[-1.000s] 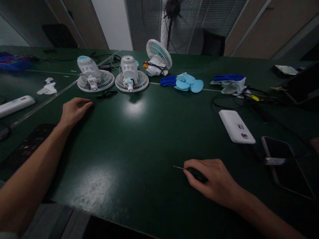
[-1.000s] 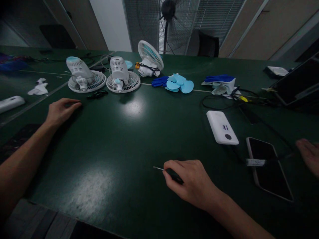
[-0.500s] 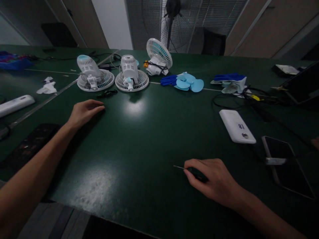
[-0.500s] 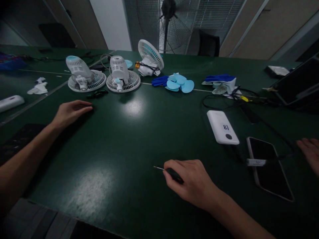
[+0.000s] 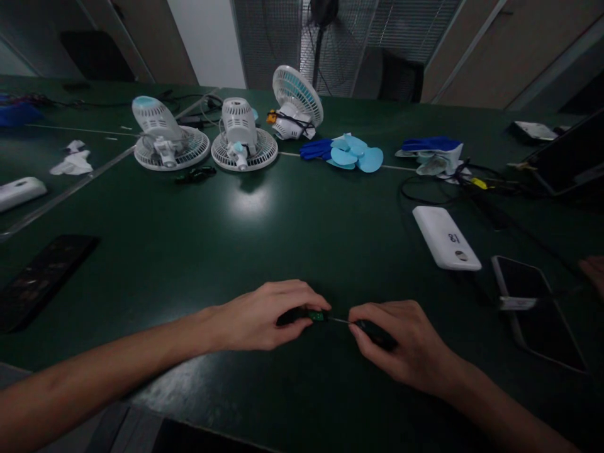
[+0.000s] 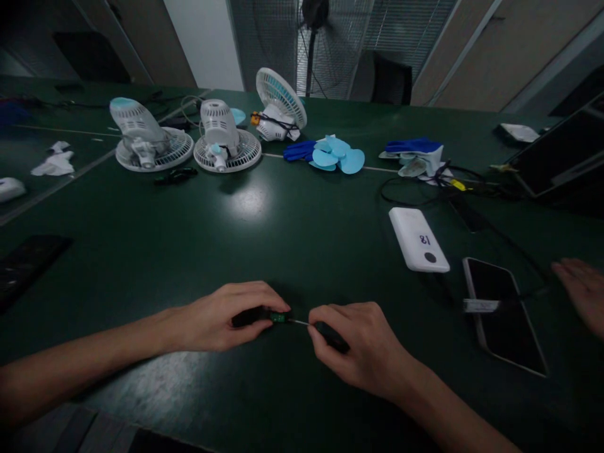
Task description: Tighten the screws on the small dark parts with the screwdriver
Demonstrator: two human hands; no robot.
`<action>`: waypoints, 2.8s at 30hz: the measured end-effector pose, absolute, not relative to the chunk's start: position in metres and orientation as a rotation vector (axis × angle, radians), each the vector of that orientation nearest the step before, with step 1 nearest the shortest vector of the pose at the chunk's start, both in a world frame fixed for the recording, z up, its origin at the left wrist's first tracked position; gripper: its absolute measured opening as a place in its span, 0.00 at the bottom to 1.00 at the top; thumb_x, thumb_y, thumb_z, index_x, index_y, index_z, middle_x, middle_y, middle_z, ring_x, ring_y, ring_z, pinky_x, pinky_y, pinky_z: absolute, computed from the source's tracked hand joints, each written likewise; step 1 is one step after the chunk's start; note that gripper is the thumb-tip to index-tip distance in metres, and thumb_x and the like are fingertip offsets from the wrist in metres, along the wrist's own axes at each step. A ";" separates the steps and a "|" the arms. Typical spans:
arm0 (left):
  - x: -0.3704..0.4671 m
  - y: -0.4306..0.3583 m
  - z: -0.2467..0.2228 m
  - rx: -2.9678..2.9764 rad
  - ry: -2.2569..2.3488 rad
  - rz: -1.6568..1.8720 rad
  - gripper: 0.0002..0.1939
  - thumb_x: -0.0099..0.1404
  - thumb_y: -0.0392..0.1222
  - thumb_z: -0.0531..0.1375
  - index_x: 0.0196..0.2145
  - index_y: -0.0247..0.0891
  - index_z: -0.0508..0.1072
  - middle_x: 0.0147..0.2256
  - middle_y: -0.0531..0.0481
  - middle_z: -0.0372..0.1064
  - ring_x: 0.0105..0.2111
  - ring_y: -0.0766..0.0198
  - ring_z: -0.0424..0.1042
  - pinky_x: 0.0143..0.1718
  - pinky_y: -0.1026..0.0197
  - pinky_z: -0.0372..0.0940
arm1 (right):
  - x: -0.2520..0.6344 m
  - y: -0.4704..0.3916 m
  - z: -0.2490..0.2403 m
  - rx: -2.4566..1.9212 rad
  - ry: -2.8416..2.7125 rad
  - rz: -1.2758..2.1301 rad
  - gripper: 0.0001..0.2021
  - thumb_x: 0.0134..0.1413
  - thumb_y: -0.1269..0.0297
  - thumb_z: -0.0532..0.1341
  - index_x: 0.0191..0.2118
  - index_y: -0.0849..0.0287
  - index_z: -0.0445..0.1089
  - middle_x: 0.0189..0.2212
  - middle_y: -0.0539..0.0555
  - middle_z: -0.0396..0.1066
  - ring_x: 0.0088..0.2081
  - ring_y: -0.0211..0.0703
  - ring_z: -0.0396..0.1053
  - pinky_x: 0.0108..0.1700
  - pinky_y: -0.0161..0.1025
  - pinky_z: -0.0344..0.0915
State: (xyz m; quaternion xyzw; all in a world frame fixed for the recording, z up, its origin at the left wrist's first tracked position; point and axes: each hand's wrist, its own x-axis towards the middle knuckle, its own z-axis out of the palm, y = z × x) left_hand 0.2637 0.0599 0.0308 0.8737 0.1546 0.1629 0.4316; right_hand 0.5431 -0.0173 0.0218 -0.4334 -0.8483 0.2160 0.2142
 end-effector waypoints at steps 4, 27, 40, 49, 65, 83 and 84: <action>0.262 0.062 0.031 2.154 0.436 0.408 0.19 0.71 0.35 0.58 0.59 0.42 0.66 0.47 0.43 0.71 0.46 0.59 0.72 0.48 0.56 0.69 | 0.543 -0.017 0.020 -1.201 -2.360 0.618 0.04 0.68 0.66 0.58 0.44 0.55 0.70 0.29 0.46 0.73 0.25 0.34 0.69 0.30 0.36 0.59; 0.262 0.063 0.021 2.282 0.456 0.437 0.08 0.73 0.43 0.60 0.45 0.37 0.74 0.40 0.44 0.70 0.42 0.60 0.68 0.44 0.56 0.65 | 0.527 -0.013 0.023 -1.137 -2.267 0.526 0.05 0.67 0.68 0.58 0.44 0.56 0.71 0.28 0.46 0.74 0.25 0.33 0.70 0.30 0.35 0.59; 0.263 0.064 0.022 2.326 0.437 0.441 0.08 0.73 0.42 0.60 0.45 0.34 0.73 0.41 0.44 0.69 0.43 0.60 0.68 0.45 0.57 0.64 | 0.532 -0.018 0.015 -1.187 -2.340 0.578 0.04 0.66 0.68 0.60 0.44 0.55 0.70 0.28 0.45 0.71 0.25 0.34 0.69 0.30 0.36 0.58; 0.263 0.063 0.018 2.307 0.445 0.438 0.07 0.73 0.40 0.61 0.44 0.34 0.72 0.40 0.46 0.69 0.42 0.61 0.67 0.45 0.58 0.63 | 0.518 -0.011 0.019 -1.179 -2.285 0.493 0.05 0.67 0.68 0.59 0.45 0.56 0.71 0.29 0.47 0.73 0.26 0.34 0.70 0.30 0.35 0.59; 0.268 0.063 0.024 2.268 0.518 0.452 0.11 0.74 0.46 0.60 0.44 0.36 0.75 0.39 0.46 0.69 0.41 0.61 0.68 0.45 0.58 0.63 | 0.516 -0.007 0.024 -1.223 -2.166 0.555 0.04 0.67 0.69 0.59 0.44 0.55 0.71 0.31 0.45 0.75 0.28 0.32 0.73 0.32 0.33 0.61; 0.264 0.061 0.025 2.373 0.623 0.524 0.17 0.75 0.45 0.56 0.57 0.36 0.68 0.50 0.41 0.69 0.50 0.57 0.68 0.52 0.53 0.66 | 0.528 -0.013 0.020 -1.266 -2.158 0.560 0.05 0.68 0.66 0.60 0.46 0.54 0.71 0.30 0.46 0.75 0.26 0.34 0.72 0.29 0.33 0.63; 0.265 0.060 0.025 2.402 0.597 0.509 0.20 0.74 0.47 0.58 0.59 0.36 0.67 0.51 0.41 0.69 0.50 0.56 0.67 0.52 0.52 0.66 | 0.528 -0.013 0.020 -1.266 -2.155 0.557 0.05 0.68 0.66 0.60 0.46 0.54 0.71 0.30 0.45 0.75 0.26 0.34 0.72 0.29 0.33 0.63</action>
